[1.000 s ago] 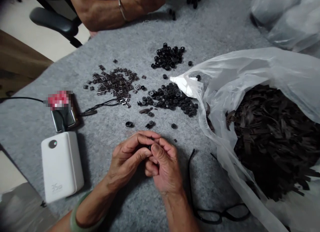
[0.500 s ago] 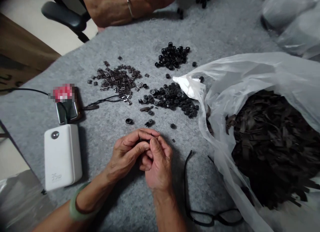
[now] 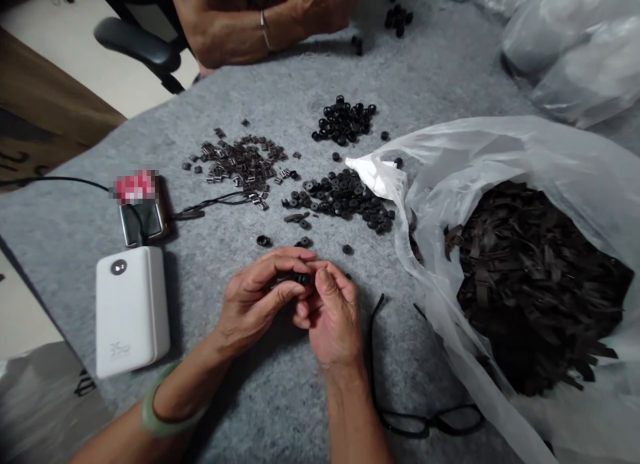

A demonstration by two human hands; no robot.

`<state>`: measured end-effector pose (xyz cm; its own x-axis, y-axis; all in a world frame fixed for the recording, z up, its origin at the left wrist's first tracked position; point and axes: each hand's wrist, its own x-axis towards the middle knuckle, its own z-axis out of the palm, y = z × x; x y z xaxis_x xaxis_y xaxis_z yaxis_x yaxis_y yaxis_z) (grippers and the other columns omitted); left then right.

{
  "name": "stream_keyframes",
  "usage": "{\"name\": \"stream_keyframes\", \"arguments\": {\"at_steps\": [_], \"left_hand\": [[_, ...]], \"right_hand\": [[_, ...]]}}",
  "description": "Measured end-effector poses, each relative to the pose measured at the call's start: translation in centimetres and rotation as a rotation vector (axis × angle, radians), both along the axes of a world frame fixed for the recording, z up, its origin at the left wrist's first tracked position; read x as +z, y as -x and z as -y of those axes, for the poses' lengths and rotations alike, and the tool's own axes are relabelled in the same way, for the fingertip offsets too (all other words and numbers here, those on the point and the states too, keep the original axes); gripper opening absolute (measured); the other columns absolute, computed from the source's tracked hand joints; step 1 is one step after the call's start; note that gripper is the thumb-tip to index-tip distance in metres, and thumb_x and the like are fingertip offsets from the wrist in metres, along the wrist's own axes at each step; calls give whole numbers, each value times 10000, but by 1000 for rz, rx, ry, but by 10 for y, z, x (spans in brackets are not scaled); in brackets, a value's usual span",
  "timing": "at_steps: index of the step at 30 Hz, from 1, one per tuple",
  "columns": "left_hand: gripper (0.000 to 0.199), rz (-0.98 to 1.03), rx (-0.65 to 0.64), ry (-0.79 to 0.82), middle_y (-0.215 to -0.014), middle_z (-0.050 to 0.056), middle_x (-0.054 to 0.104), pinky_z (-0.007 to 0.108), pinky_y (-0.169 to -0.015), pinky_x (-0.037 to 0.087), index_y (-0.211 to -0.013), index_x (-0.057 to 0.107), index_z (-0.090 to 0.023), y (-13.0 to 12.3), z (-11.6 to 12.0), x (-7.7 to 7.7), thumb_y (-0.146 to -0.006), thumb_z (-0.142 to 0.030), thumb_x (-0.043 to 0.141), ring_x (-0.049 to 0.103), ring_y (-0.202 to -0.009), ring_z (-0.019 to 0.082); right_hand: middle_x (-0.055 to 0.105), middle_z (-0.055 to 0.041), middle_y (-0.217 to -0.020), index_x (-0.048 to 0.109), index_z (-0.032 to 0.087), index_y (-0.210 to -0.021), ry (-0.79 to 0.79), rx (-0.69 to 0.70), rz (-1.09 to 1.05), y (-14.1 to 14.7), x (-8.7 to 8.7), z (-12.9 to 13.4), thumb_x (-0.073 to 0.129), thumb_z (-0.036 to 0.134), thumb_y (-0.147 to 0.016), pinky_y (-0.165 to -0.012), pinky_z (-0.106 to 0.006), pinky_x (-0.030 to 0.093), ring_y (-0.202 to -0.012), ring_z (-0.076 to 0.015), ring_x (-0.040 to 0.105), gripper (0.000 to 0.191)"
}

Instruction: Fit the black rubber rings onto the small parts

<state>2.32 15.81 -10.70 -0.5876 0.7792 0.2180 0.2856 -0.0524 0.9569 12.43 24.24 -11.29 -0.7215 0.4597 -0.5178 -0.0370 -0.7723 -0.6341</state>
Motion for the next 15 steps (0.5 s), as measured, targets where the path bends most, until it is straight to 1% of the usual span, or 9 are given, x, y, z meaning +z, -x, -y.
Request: {"name": "stream_keyframes", "arguments": {"at_steps": [2,4,6,8,10,15], "left_hand": [[118,-86,33,3,-1070,71,769,346,-975,580,-1045,719,-213,0,0,0,-937,-229,674,706,-1081,180],[107,-152,63,12,-993,65,759,322,-907,586,-1030,709,-205,0,0,-2,-934,-241,678,711,-987,166],[106,-211,72,8,-940,54,744,279,-839,582,-1029,699,-197,0,0,-3,-934,-238,677,705,-911,143],[109,-263,67,-1,-933,50,737,245,-806,575,-1035,690,-184,0,0,-5,-936,-225,674,701,-880,124],[112,-298,64,-9,-933,53,736,227,-801,573,-1039,684,-171,-1,-1,-6,-938,-216,672,702,-878,116],[123,-304,30,-25,-917,53,737,248,-815,590,-1040,694,-177,0,-2,-8,-927,-224,689,706,-888,132]], "right_hand": [[482,51,-663,506,159,-955,-84,-50,33,-1,0,-1,700,586,-838,-383,-115,325,-472,-14,451,484],[467,50,-659,495,156,-914,-205,-86,67,-3,0,-1,698,575,-848,-417,-115,344,-499,-10,451,470],[456,53,-642,510,152,-907,-334,-75,118,-5,-2,-1,721,540,-843,-453,-115,368,-519,-8,458,447],[467,54,-641,539,149,-930,-420,-42,160,-7,-4,-1,742,492,-837,-468,-111,375,-525,-5,464,409],[487,52,-654,558,148,-948,-435,-27,165,-9,-6,-2,745,462,-834,-464,-110,370,-521,-2,463,383],[496,46,-629,573,136,-932,-368,-17,149,-8,-5,-6,735,420,-812,-460,-114,369,-513,-6,455,349]]}}
